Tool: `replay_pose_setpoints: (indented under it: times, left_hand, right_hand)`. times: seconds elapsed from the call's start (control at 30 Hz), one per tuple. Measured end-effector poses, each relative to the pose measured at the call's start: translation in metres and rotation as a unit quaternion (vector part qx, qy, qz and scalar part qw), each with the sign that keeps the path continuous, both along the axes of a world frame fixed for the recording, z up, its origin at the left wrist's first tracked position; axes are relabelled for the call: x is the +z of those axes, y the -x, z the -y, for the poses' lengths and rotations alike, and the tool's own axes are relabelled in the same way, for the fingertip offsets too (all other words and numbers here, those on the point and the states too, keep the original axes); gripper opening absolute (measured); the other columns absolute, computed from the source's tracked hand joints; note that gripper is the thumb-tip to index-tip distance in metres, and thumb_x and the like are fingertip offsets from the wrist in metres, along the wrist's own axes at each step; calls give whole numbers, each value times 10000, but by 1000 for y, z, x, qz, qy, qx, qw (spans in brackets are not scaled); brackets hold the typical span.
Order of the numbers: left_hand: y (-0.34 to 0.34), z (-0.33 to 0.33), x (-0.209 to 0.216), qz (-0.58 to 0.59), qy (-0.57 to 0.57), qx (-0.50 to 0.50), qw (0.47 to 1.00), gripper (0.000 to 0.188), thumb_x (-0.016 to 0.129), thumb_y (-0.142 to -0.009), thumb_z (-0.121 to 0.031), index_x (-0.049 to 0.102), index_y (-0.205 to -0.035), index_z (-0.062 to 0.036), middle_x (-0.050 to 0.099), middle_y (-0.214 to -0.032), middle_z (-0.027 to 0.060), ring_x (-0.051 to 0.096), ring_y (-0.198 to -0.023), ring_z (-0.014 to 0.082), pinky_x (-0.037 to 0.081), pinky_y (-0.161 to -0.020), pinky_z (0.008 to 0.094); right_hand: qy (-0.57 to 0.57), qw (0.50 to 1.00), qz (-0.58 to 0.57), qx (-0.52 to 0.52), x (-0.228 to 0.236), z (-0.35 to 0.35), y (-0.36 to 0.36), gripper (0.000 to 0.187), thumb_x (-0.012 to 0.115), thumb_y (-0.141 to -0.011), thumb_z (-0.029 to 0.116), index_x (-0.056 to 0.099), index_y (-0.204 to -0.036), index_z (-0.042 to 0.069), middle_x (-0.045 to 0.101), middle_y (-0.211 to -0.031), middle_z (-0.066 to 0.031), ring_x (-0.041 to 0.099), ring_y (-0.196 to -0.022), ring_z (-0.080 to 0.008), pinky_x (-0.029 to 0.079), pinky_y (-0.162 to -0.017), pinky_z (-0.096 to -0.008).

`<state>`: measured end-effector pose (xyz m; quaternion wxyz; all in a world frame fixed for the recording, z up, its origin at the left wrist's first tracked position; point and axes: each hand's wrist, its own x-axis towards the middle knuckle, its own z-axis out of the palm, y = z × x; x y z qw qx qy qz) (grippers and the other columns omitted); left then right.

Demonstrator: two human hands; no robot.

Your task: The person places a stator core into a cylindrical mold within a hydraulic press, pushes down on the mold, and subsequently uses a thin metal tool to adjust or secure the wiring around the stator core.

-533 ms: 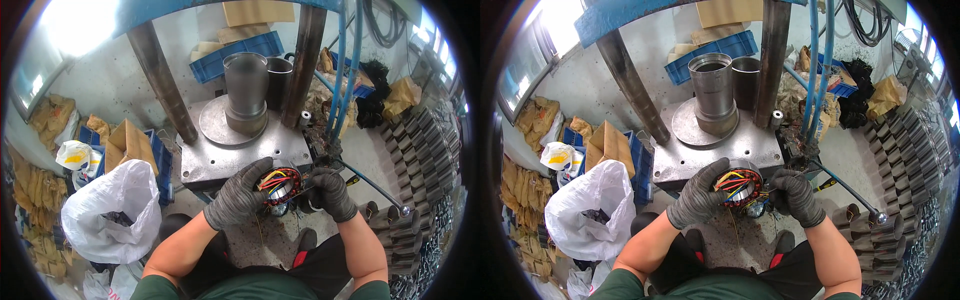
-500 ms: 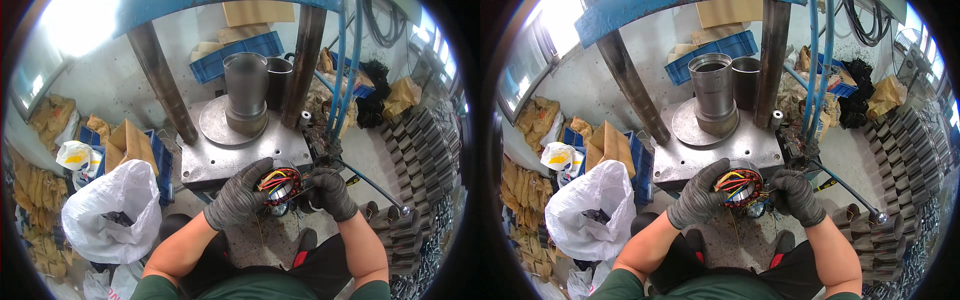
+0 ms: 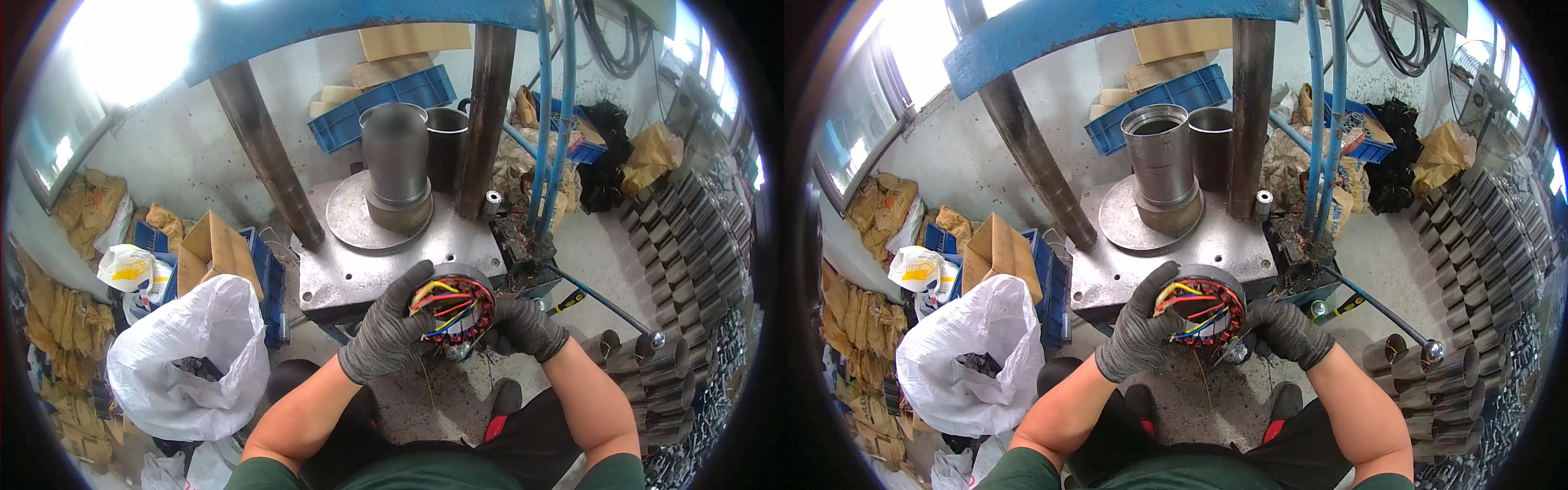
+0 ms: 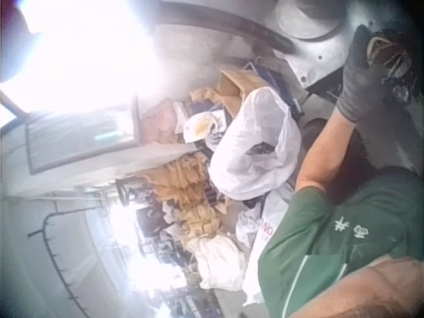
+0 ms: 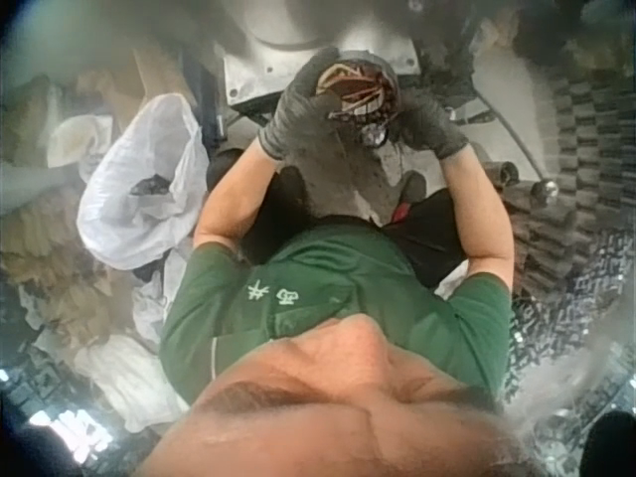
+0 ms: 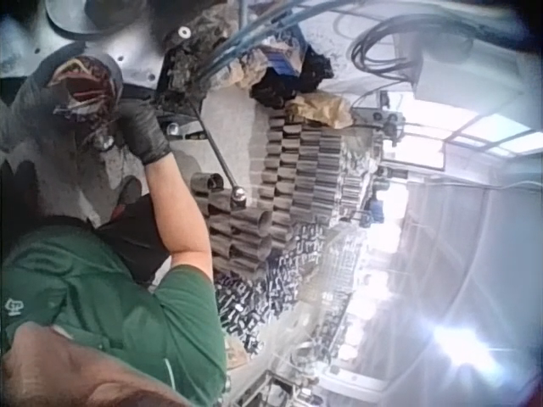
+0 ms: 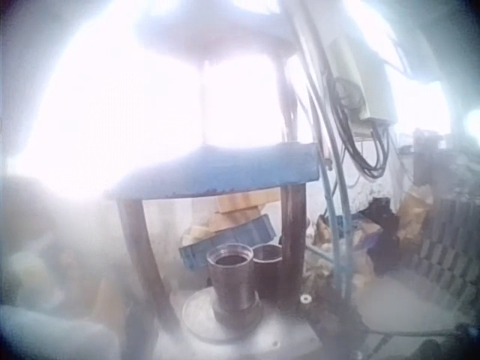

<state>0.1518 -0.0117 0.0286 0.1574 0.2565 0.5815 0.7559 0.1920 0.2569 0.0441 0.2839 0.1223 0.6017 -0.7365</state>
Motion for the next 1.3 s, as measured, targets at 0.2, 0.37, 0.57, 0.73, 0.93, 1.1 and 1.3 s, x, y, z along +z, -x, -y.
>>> replay_pose_setpoints:
  times: [0.2, 0.37, 0.57, 0.73, 0.93, 1.1, 1.3]
  left_hand:
    - [1, -8, 28, 215, -227, -24, 950, 858, 634, -801, 95, 375, -1570, -184, 532, -1472, 171, 591, -1311, 344, 542, -1077, 515]
    - [-2, -3, 28, 164, -158, -5, 974, 845, 630, -845, 39, 315, -1592, -201, 513, -1463, 124, 566, -1318, 297, 568, -1033, 494]
    - [-7, -2, 24, 154, -175, -59, 971, 806, 711, -947, -116, 267, -1618, -164, 469, -1521, 109, 510, -1380, 274, 510, -1099, 460]
    - [-5, -4, 7, 134, -165, -80, 974, 773, 718, -949, -127, 320, -1605, -217, 481, -1520, 111, 513, -1385, 289, 524, -1078, 472]
    - [-4, -2, 10, 161, -191, -79, 965, 757, 655, -898, 33, 419, -1567, -232, 535, -1492, 168, 538, -1366, 341, 470, -1134, 533]
    - [2, 6, 30, -542, 213, 161, 797, 592, 818, -789, -96, 631, -1332, -239, 548, -1474, 138, 553, -1354, 346, 400, -1151, 553]
    - [0, -3, 6, -182, 41, 28, 982, 671, 736, -849, 5, 544, -1447, -231, 535, -1484, 148, 543, -1365, 322, 474, -1124, 530]
  right_hand:
    - [48, 965, -181, -182, 1, -20, -5, 163, 614, -924, 180, 677, -934, 29, 691, -748, -78, 609, -574, -138, 481, -528, -262]
    - [-28, 935, -270, -227, 10, -3, -15, 253, 627, -1009, 248, 657, -1138, 32, 738, -920, -86, 681, -726, -136, 562, -665, -296]
    - [-52, 919, -347, -182, 17, 26, -21, 311, 604, -1058, 245, 634, -1239, -6, 720, -1101, -83, 693, -981, -148, 579, -856, -318]
    - [-92, 912, -361, -174, 14, 28, -22, 449, 758, -939, 246, 634, -1281, -18, 709, -1070, -53, 644, -953, -112, 550, -832, -294]
    - [-129, 891, -401, -172, 0, 33, -21, 523, 864, -825, 182, 645, -1250, -28, 723, -1009, -87, 665, -915, -132, 555, -818, -303]
    - [-121, 897, -388, -173, 3, 31, -23, 494, 851, -842, 180, 650, -1243, -27, 735, -1012, -87, 676, -902, -137, 556, -823, -305]
    - [-25, 923, -352, -153, 16, 35, -21, 425, 802, -907, 170, 638, -1249, -22, 729, -1034, -58, 663, -929, -126, 556, -835, -309]
